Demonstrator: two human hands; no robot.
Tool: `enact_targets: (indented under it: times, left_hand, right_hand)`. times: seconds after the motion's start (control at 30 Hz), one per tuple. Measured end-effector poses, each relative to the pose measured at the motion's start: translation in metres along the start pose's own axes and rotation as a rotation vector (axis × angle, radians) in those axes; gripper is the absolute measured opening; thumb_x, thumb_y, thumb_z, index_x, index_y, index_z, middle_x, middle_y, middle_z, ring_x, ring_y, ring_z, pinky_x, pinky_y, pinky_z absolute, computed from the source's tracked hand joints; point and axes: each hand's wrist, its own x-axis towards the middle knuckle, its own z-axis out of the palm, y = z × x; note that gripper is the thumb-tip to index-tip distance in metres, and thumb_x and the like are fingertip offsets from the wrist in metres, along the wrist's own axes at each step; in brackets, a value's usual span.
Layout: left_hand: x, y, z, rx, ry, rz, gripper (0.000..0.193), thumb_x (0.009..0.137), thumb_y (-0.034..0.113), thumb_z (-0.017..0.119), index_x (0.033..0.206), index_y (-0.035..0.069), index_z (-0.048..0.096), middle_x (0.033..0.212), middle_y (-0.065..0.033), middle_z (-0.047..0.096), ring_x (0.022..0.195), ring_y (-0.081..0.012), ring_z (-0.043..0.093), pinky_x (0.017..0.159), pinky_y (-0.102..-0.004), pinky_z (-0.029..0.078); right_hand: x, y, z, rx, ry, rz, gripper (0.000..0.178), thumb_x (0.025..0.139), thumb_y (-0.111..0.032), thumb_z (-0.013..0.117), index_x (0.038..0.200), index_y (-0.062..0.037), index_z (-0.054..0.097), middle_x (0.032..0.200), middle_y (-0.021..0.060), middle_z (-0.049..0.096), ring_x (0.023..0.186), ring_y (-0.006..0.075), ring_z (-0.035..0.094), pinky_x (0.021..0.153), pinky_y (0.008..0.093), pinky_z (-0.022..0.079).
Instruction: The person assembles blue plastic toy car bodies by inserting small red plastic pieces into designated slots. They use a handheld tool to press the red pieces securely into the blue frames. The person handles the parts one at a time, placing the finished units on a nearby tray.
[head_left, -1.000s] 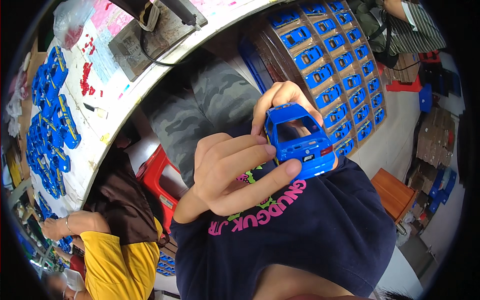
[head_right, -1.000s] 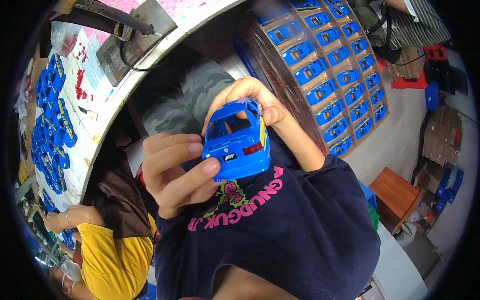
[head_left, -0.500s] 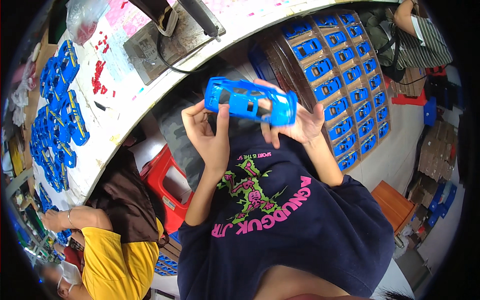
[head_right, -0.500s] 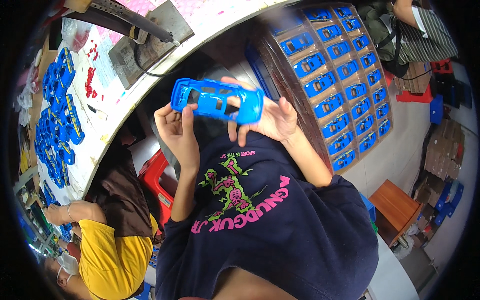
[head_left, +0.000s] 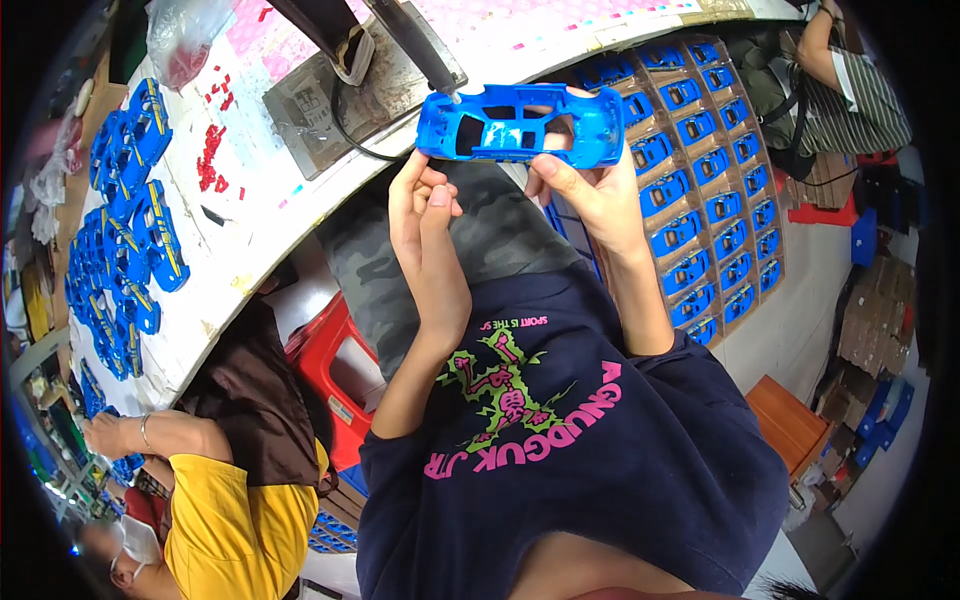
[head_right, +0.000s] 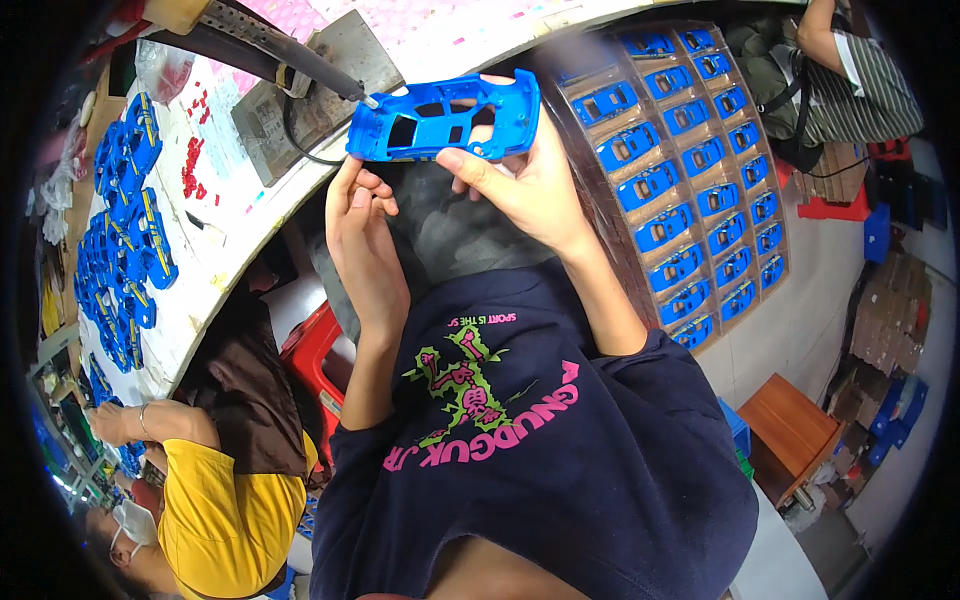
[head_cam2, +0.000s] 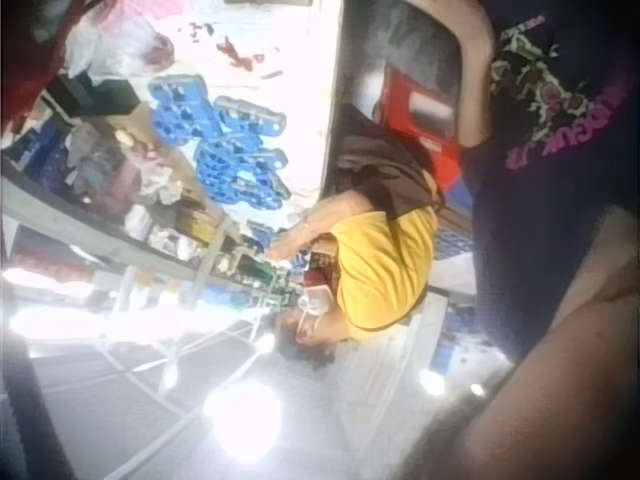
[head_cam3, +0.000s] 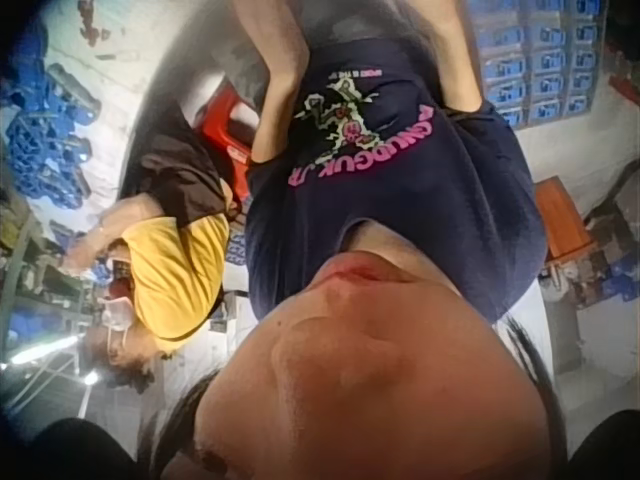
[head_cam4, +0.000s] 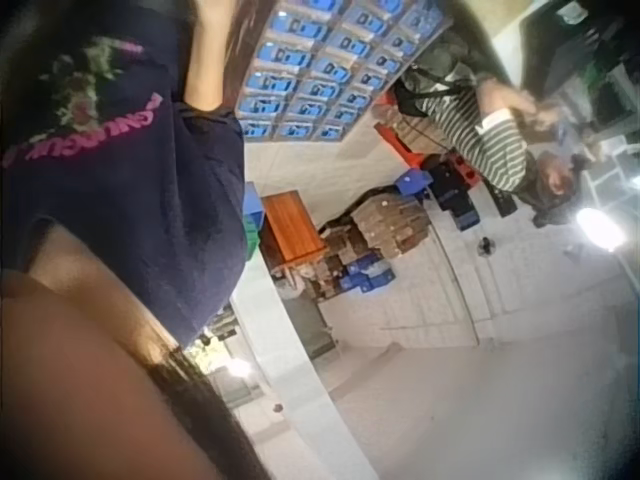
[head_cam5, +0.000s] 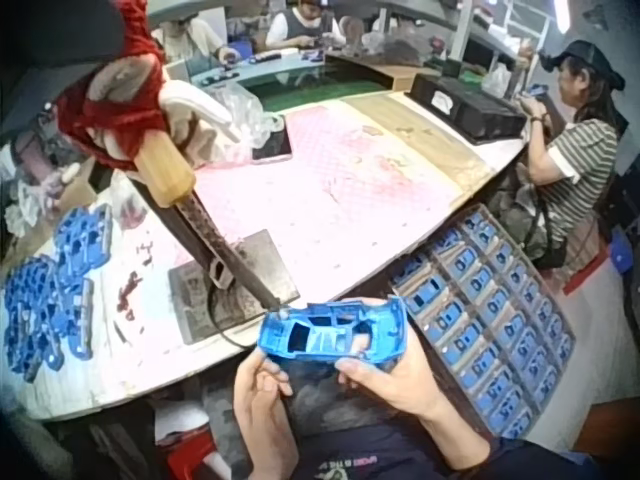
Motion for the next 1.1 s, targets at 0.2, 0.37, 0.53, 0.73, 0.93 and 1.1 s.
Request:
enact_targets:
  times: [0.2, 0.37, 0.53, 0.73, 0.93, 1.1]
  left_hand:
    - [0.016, 0.005, 0.007, -0.155, -0.043, -0.008, 0.047, 0.082, 0.022, 0.039, 0.116, -0.011, 0.035, 0.083, -0.0029, 0.038, 0.076, -0.0096, 0.037, 0.066, -0.0215, 0.031]
    - [0.022, 0.005, 0.010, -0.245, -0.052, -0.010, 0.047, 0.082, 0.024, 0.037, 0.113, -0.011, 0.036, 0.083, -0.0036, 0.038, 0.076, -0.0107, 0.037, 0.066, -0.0223, 0.030]
    - [0.026, 0.002, 0.011, -0.333, -0.083, -0.013, 0.046, 0.083, 0.025, 0.033, 0.112, -0.010, 0.037, 0.084, -0.0044, 0.039, 0.078, -0.0123, 0.037, 0.068, -0.0237, 0.030]
    - [0.027, 0.003, 0.012, -0.425, -0.120, -0.021, 0.050, 0.082, 0.029, 0.033, 0.113, -0.009, 0.035, 0.087, -0.0054, 0.039, 0.082, -0.0132, 0.037, 0.070, -0.0242, 0.031]
    - [0.026, 0.004, 0.013, -0.460, -0.153, -0.016, 0.051, 0.082, 0.030, 0.033, 0.114, -0.009, 0.033, 0.091, -0.0068, 0.040, 0.085, -0.0142, 0.038, 0.075, -0.0251, 0.032]
    - [0.026, 0.007, 0.015, -0.443, -0.156, -0.004, 0.052, 0.082, 0.031, 0.032, 0.115, -0.010, 0.032, 0.098, -0.0096, 0.042, 0.092, -0.0158, 0.039, 0.084, -0.0271, 0.029]
  right_hand:
    - [0.015, -0.005, 0.002, -0.224, 0.075, -0.232, 0.055, 0.064, -0.009, 0.073, 0.109, -0.0008, 0.042, 0.081, 0.0016, 0.052, 0.077, 0.0069, 0.049, 0.072, 0.0209, 0.041]
    - [0.017, -0.020, 0.009, -0.488, 0.079, -0.321, 0.062, 0.058, -0.015, 0.077, 0.108, -0.0004, 0.044, 0.086, 0.0057, 0.054, 0.080, 0.0117, 0.054, 0.071, 0.0241, 0.044]
    - [0.019, -0.031, 0.011, -0.618, 0.018, -0.450, 0.063, 0.056, -0.016, 0.077, 0.107, -0.0013, 0.044, 0.098, 0.0102, 0.056, 0.089, 0.0198, 0.057, 0.076, 0.0286, 0.045]
    - [0.019, -0.042, 0.015, -0.692, -0.004, -0.502, 0.062, 0.055, -0.016, 0.077, 0.106, -0.0026, 0.045, 0.099, 0.0098, 0.056, 0.088, 0.0213, 0.058, 0.075, 0.0284, 0.046]
    - [0.020, -0.049, 0.015, -0.716, 0.010, -0.563, 0.063, 0.054, -0.018, 0.078, 0.106, -0.0037, 0.046, 0.096, 0.0091, 0.058, 0.085, 0.0209, 0.059, 0.072, 0.0274, 0.048]
    - [0.019, -0.050, 0.014, -0.787, -0.026, -0.627, 0.064, 0.055, -0.019, 0.078, 0.107, -0.0005, 0.045, 0.099, 0.0104, 0.056, 0.080, 0.0168, 0.058, 0.066, 0.0235, 0.046]
